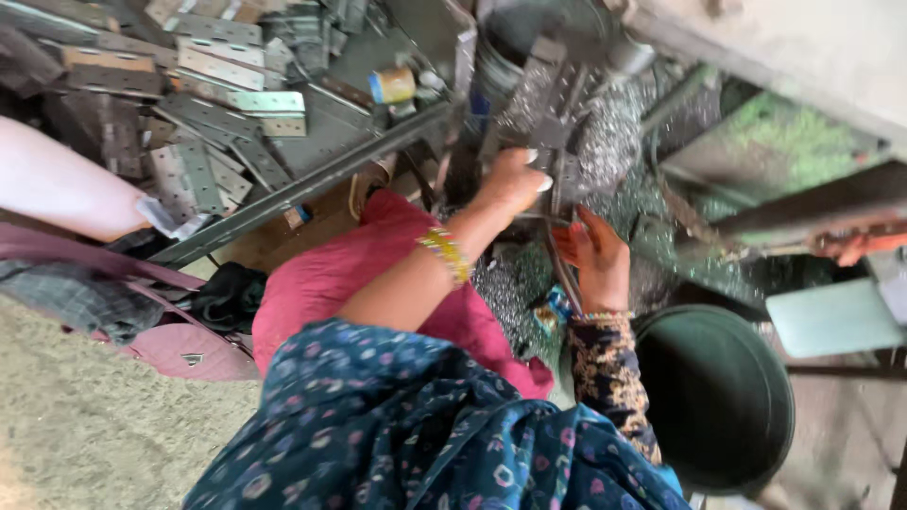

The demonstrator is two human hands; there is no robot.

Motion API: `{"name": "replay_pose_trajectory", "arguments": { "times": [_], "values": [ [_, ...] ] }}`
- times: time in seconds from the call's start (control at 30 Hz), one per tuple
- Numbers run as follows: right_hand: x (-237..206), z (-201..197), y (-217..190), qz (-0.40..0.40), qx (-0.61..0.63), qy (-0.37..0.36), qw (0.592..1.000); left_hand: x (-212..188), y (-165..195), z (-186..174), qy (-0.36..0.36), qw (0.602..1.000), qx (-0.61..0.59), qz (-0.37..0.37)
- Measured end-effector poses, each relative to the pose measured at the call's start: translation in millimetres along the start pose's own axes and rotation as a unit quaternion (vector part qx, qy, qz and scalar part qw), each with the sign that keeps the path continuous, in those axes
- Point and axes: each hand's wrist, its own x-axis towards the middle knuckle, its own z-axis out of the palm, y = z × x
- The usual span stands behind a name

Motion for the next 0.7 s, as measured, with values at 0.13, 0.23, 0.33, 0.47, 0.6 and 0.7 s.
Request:
{"name": "replay_pose_trajectory", "arguments": {
  "times": [0.13,0.23,0.33,0.47,0.6,0.7],
  "values": [
    [-4,-9,4,0.034,-0.407,-0.037,0.912,18,18,15,0.149,0.926,0.305,0.165],
    [-25,-2,11,0.086,-0.438,-0.097,0.889,-16,26,10,0.114,0.869,0.436,0.205],
    [-35,4,11,0.068,-0.392,-0.071,0.915,-47,34,4,0.087,0.809,0.516,0.269],
    [-22,-6,15,0.19,-0.349,-0.115,0.91,-43,45,7,-0.004,0.784,0.583,0.212],
    [-24,-12,49,0.091,-0.361,-0.079,0.925,-16,51,19,0.062,0.728,0.64,0.236],
    [-50,12,92,0.102,-0.341,-0.033,0.934,-14,48,19,0.066,0.736,0.632,0.234]
  ]
}}
